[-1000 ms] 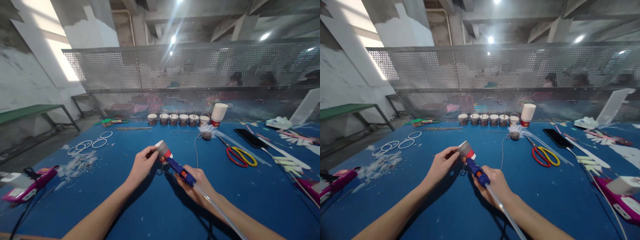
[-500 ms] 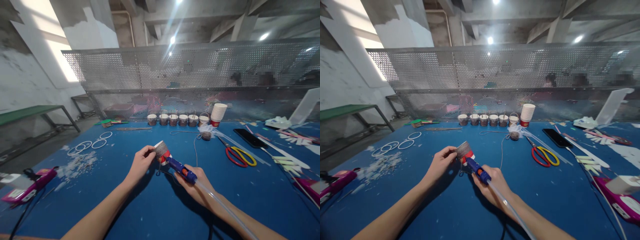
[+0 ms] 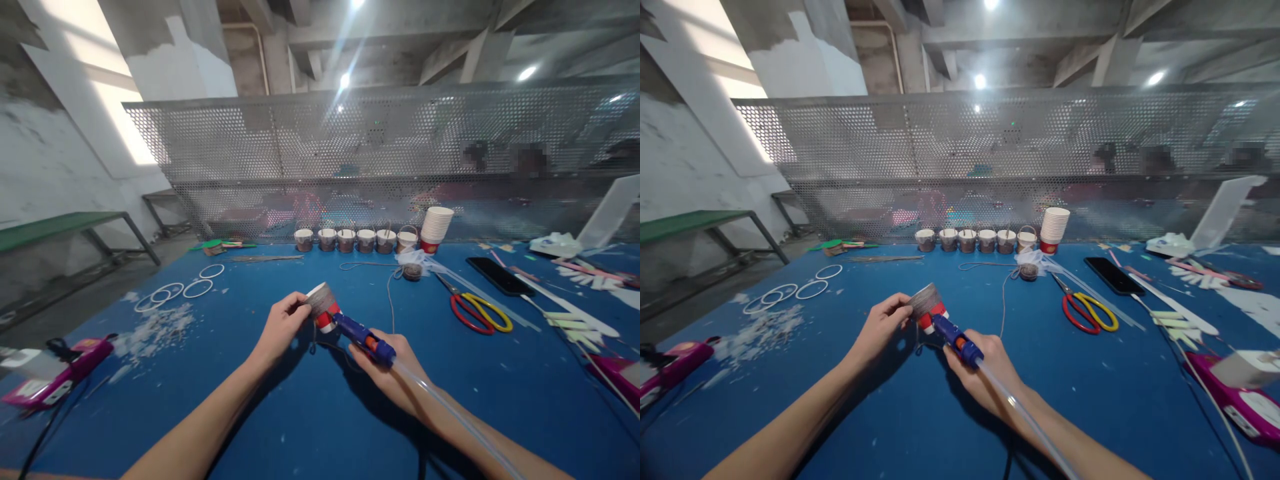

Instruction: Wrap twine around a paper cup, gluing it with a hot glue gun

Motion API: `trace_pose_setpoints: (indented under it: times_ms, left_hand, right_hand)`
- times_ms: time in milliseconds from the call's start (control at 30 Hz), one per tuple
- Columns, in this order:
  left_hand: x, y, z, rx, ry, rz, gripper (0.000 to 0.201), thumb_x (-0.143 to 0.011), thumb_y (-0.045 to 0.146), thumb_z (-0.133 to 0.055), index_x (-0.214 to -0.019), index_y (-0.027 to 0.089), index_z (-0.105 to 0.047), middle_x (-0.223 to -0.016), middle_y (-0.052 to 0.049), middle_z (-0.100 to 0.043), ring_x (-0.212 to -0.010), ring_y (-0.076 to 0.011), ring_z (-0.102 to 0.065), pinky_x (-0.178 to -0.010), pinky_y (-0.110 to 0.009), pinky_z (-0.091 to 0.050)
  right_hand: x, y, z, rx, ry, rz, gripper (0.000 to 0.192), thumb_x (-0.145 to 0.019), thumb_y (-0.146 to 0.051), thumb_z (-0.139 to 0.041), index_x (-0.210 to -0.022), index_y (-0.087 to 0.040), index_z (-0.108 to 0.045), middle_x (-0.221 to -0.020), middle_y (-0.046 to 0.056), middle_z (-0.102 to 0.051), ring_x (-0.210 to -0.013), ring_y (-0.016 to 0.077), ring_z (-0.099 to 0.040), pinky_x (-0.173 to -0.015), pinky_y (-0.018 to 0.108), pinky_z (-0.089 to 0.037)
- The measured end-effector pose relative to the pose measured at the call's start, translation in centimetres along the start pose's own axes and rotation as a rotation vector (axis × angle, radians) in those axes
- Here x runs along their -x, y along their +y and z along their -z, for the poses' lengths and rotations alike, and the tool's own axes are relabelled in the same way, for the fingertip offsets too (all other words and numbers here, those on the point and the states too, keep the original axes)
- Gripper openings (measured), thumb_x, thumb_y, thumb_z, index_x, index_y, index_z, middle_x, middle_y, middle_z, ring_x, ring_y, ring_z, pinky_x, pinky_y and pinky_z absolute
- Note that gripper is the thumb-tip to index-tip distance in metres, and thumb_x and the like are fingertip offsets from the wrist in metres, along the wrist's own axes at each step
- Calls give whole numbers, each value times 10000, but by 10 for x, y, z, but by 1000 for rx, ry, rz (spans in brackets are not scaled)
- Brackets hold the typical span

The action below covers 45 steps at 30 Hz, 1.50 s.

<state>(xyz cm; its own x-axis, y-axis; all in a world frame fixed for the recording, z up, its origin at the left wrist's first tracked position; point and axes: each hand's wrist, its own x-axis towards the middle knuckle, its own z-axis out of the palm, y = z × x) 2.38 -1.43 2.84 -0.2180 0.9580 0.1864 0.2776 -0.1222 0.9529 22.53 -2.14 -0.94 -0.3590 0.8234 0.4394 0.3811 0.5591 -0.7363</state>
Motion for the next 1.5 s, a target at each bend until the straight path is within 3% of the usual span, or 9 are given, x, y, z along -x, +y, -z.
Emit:
trace_pose_setpoints:
  times_ms: [167, 400, 700, 933, 1167, 1367, 1500]
  left_hand:
    - [-1, 0, 1, -27, -52, -1, 211, -669, 373, -618, -617, 169, -606, -513, 32, -497, -495, -104, -423, -493, -237, -333]
    - [-3, -6, 4, -20, -78, -13, 233, -701, 345, -588, -548, 186, -514, -500, 40, -450, -495, -103, -397, -512, -248, -307]
    - [-4, -6, 6, -15, -108, -43, 229, -715, 313, -554, -536, 192, -481, -527, 36, -442, -531, -115, -404, -551, -259, -319]
    - [-8, -9, 8, -114, -86, -127, 210, -692, 315, -511, -525, 199, -460, -560, 33, -443, -573, -136, -433, -574, -276, -349]
    - [-6, -11, 8, -197, -100, -212, 210, -715, 313, -490, -541, 200, -457, -641, 15, -456, -630, -145, -449, -613, -283, -372]
    - [-9, -10, 11, -187, -110, -259, 188, -697, 300, -491, -543, 201, -449, -635, 18, -442, -630, -142, -437, -612, -275, -359]
    - [-12, -11, 13, -106, -125, -199, 187, -673, 301, -517, -525, 196, -471, -604, 22, -444, -595, -136, -432, -585, -271, -347]
  right_hand:
    - [1, 0, -2, -11, 3, 28, 285, -841, -343, -511, -601, -214, -428, -492, -37, -477, -424, 83, -361, -435, 210, -342]
    - [-4, -5, 8, -81, 21, -105, 311, -825, -388, -514, -586, -220, -408, -502, -33, -451, -452, 98, -361, -420, 228, -314]
    - [0, -4, 4, -104, -26, -104, 294, -827, -394, -504, -610, -218, -411, -528, -34, -426, -468, 97, -322, -449, 240, -309]
    - [-1, -13, 10, -201, -27, -214, 320, -830, -396, -526, -578, -240, -404, -500, -24, -437, -445, 121, -347, -430, 270, -297]
    - [0, -9, 3, -124, -51, -111, 291, -811, -392, -515, -594, -228, -411, -516, -30, -444, -458, 106, -333, -463, 255, -309]
    - [-5, -9, 10, -227, -1, -264, 327, -786, -428, -562, -555, -237, -430, -441, -44, -407, -415, 110, -341, -413, 260, -284]
    - [-8, -6, 12, -287, -25, -426, 404, -757, -508, -569, -506, -238, -402, -368, -65, -346, -353, 100, -337, -385, 248, -279]
